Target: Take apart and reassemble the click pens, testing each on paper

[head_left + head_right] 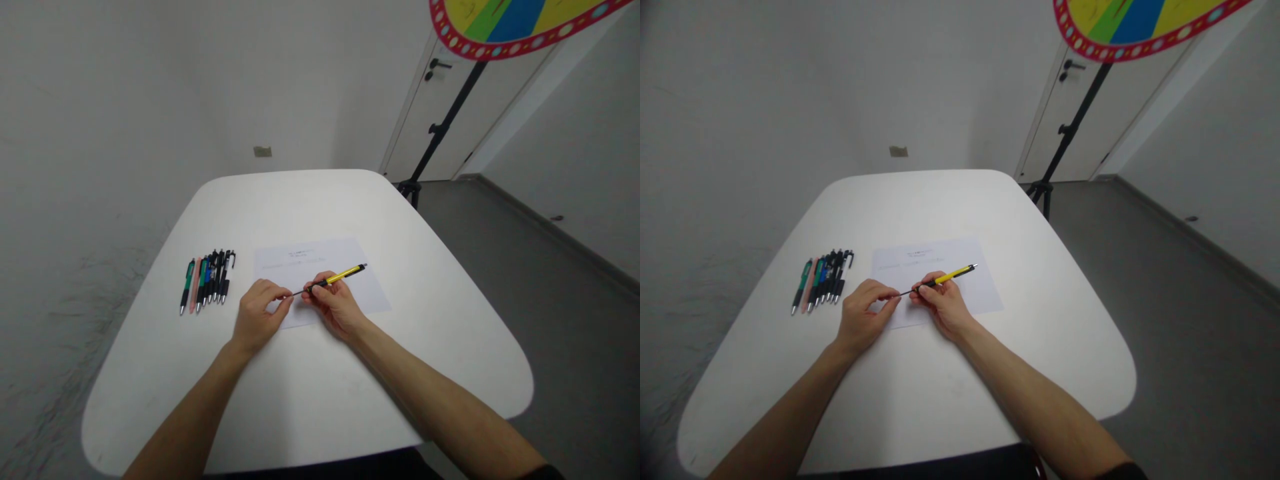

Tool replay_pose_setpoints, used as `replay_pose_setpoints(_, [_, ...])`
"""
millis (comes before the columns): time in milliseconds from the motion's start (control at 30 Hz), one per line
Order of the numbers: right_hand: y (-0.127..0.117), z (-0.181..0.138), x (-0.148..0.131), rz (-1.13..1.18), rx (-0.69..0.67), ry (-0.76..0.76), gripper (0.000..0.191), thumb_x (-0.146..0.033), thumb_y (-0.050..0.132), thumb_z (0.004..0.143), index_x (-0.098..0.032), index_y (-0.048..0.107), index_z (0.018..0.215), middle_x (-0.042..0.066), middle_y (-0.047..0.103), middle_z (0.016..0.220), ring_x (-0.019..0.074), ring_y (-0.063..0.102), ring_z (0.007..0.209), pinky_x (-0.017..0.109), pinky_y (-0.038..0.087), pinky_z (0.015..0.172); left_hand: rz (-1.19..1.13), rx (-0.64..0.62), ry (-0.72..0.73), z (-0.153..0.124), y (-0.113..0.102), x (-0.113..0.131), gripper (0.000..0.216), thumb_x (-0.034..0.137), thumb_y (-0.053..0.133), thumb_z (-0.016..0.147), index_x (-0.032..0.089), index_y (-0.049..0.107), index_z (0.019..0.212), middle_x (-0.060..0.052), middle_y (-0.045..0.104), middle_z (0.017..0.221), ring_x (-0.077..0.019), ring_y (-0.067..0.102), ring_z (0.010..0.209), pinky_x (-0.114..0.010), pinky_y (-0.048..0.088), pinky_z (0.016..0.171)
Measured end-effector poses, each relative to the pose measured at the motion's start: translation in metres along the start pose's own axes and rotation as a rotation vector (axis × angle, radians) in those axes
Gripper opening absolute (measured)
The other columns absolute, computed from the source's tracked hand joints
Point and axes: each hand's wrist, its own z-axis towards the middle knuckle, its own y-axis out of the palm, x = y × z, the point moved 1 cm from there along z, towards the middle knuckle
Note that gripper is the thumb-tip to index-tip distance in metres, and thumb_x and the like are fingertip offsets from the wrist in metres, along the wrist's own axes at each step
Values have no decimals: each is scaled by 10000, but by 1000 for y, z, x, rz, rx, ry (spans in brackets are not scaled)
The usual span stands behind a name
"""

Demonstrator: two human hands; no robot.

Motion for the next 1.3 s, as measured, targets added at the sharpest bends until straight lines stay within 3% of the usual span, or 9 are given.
replay_pose_setpoints(533, [0, 2, 3, 46, -39, -4, 351, -327, 838, 669, -203, 566, 852, 24, 749, 837, 115, 714, 689, 222, 593, 710, 51, 53, 60, 0, 0, -3, 81, 185, 617, 856, 176, 654, 785, -17, 641, 705, -141, 574, 701, -279, 468, 665])
replay_pose_setpoints(767, [-3, 5, -2, 71, 21, -47, 350, -327, 853, 647, -206, 574, 821, 1, 738, 780, 98, 700, 658, 187, 591, 673, 76, 61, 76, 1, -5, -3, 89, 184, 617, 858, 173, 649, 775, -14, 640, 690, -138, 573, 688, -279, 468, 660])
replay_pose_setpoints(967, [-8, 5, -3, 90, 67, -67, 348, -311, 852, 648, -203, 572, 824, 3, 733, 779, 104, 699, 675, 194, 595, 665, 310, 156, 64, 0, -17, -17, 97, 185, 619, 854, 160, 669, 776, -23, 653, 686, -149, 578, 667, -298, 464, 676])
replay_pose_setpoints(1133, [-7, 5, -2, 87, 79, -76, 356, -318, 859, 634, -199, 578, 817, 7, 734, 767, 101, 694, 665, 188, 591, 654, 596, -7, 64, -8, -7, -20, 173, 187, 592, 857, 173, 678, 708, -37, 641, 652, -185, 571, 670, -317, 418, 634])
replay_pose_setpoints(1300, [-7, 5, -2, 69, 90, -68, 352, -325, 861, 629, -202, 587, 814, 4, 740, 773, 100, 694, 663, 194, 589, 649, 719, -114, 38, -12, 6, -16, 195, 197, 587, 858, 178, 670, 682, -42, 641, 663, -202, 568, 679, -327, 377, 616])
